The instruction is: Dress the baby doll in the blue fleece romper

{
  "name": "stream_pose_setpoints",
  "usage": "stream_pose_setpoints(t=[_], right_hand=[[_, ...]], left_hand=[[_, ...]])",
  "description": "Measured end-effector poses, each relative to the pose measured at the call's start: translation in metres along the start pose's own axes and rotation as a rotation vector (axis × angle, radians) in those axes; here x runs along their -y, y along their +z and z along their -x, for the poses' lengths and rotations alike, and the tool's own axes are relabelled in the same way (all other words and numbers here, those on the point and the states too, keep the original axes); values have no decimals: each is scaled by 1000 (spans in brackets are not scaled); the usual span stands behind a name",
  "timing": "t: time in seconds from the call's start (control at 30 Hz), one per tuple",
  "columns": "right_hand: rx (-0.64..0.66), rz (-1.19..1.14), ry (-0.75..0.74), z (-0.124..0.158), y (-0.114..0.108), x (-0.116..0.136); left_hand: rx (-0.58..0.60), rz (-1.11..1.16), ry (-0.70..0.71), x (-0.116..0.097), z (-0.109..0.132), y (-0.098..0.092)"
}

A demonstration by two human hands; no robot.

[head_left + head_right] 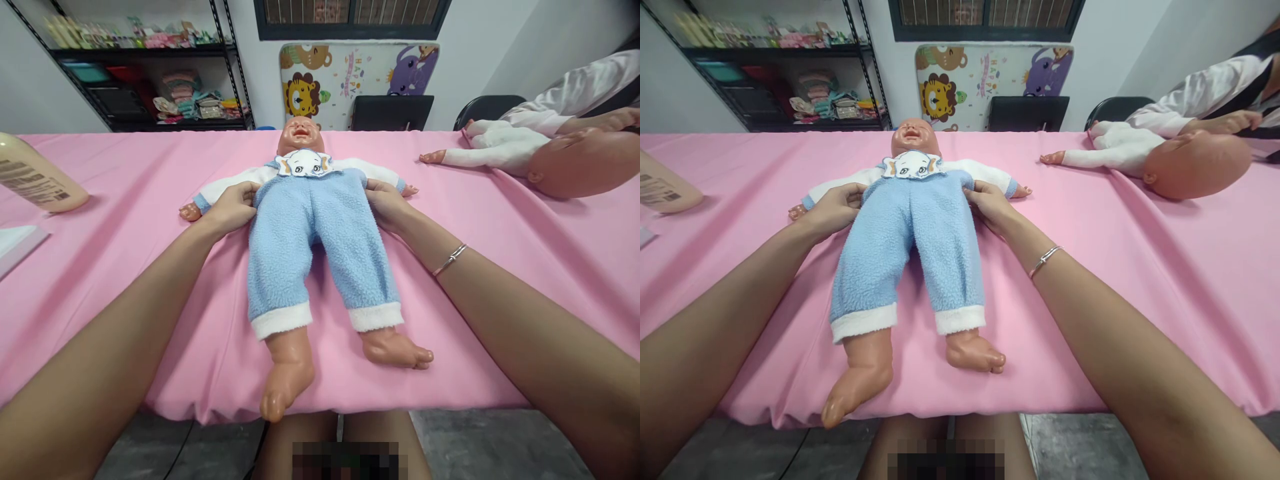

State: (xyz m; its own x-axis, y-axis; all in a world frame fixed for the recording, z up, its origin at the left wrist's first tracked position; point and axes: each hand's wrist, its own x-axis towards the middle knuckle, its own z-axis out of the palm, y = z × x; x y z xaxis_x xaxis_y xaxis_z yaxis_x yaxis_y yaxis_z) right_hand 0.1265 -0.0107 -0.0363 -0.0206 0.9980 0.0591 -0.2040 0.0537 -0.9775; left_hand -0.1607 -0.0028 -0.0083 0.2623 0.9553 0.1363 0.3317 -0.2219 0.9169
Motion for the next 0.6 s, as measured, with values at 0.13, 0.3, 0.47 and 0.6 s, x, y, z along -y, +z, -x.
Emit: stream_pose_setpoints(t=[0.13, 0.3, 0.47, 0.6], right_hand=[[-3, 25, 2, -1, -1, -2], [-5, 67, -14, -3, -3, -5], [-18, 129, 12, -4, -3, -6], [-51, 182, -68, -1, 3, -6]], left_hand=[[-11, -7, -5, -1, 1, 1], [-23, -27, -15, -2, 1, 3], [-19, -76, 8, -1, 0, 1], [18, -311, -31, -8, 1, 0]])
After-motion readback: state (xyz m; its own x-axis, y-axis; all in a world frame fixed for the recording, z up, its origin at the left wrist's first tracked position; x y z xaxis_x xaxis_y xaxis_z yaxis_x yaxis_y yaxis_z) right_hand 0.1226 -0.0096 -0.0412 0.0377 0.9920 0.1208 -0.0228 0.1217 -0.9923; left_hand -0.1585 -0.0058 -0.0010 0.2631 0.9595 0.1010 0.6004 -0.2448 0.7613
